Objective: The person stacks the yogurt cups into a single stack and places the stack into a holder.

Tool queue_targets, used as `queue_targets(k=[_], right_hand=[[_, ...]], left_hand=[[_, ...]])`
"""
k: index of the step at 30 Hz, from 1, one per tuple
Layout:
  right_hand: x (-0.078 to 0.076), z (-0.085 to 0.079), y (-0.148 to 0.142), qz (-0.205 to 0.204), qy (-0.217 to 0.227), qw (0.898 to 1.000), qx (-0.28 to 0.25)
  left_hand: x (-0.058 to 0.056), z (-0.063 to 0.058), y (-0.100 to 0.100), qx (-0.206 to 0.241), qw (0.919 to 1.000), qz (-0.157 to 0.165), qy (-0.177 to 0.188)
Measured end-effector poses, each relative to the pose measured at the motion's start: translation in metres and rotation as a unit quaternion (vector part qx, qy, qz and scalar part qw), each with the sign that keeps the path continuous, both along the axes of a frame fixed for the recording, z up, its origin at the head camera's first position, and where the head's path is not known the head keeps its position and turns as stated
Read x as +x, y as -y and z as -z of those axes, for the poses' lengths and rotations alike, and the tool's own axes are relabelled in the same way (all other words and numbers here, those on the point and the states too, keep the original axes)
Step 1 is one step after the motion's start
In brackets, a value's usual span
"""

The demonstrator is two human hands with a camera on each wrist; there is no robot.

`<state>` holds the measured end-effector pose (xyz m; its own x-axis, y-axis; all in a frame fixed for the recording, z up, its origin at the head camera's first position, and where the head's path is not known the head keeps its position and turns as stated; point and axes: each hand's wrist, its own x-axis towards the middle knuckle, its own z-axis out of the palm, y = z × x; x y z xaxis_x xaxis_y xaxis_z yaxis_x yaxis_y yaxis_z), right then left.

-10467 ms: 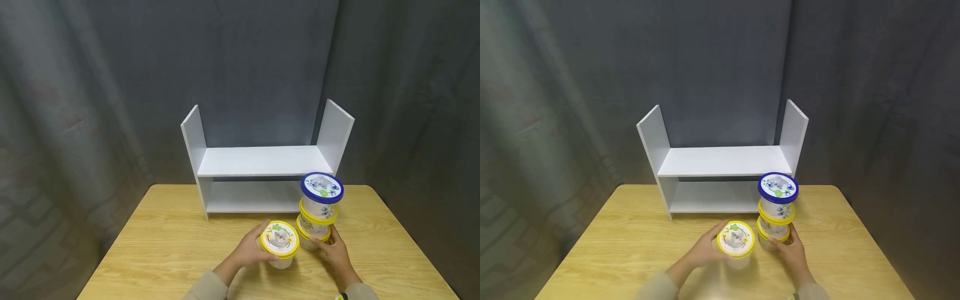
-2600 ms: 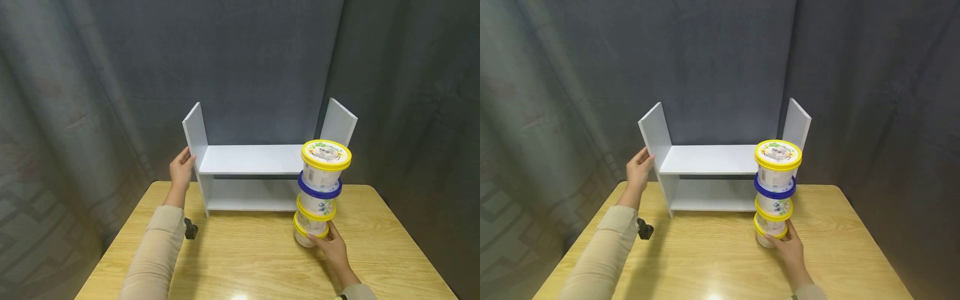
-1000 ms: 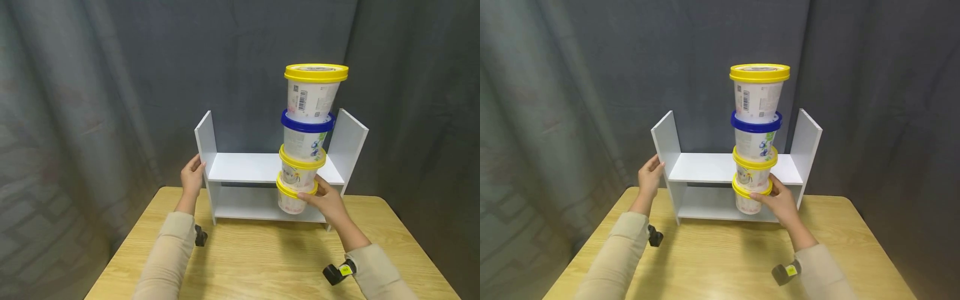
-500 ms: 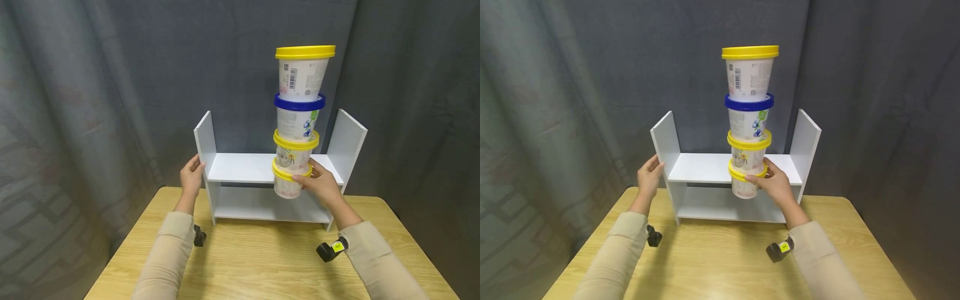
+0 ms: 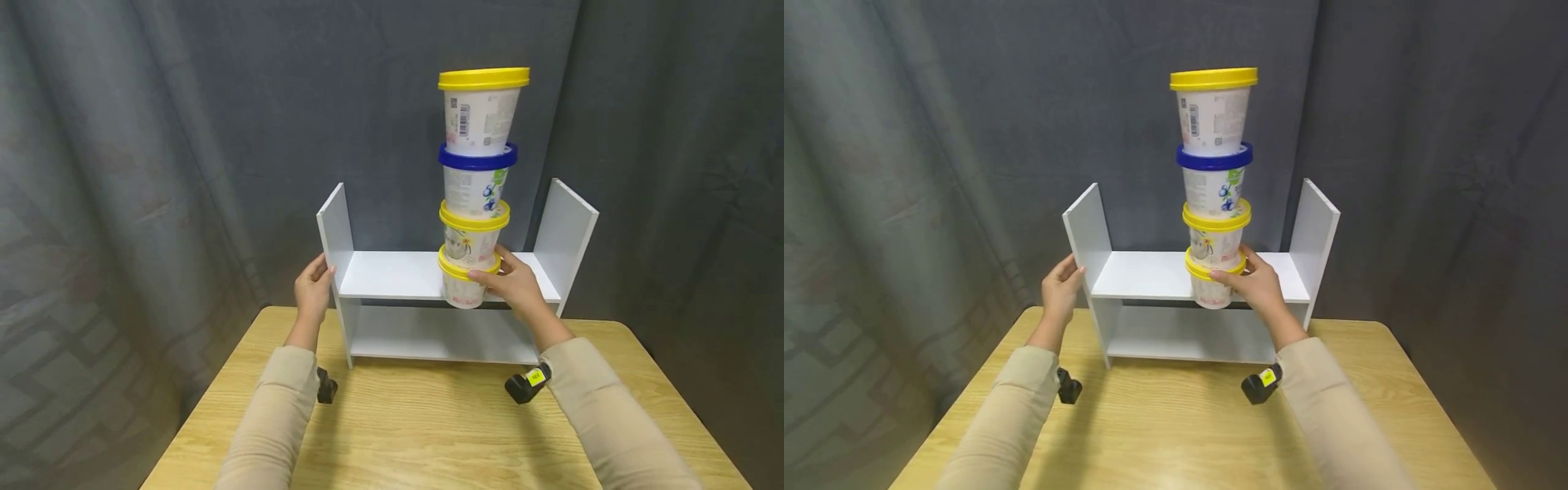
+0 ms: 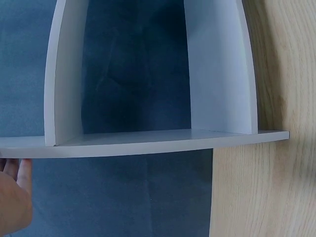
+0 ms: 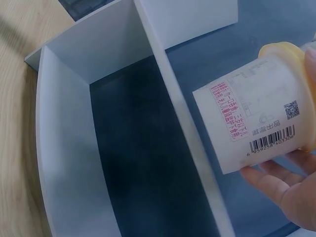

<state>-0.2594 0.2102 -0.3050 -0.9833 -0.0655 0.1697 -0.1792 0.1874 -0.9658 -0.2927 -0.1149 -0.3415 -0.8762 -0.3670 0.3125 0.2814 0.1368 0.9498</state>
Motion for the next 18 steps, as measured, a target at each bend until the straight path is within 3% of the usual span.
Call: queue_targets(k=[3,18], right_hand=[[-0.001,0.0,-0.001,-0.009,0.006,1.0,-0.011],[0.004,0.001,-0.002,0.021,0.003,0.999,0.029]], left_hand=[[0.017,-0.01,0.0,-0.009,0.9998,-0.017,0.007],[0.054,-0.015,-0.002,-0.02,0.9986,-0.049,-0.001]])
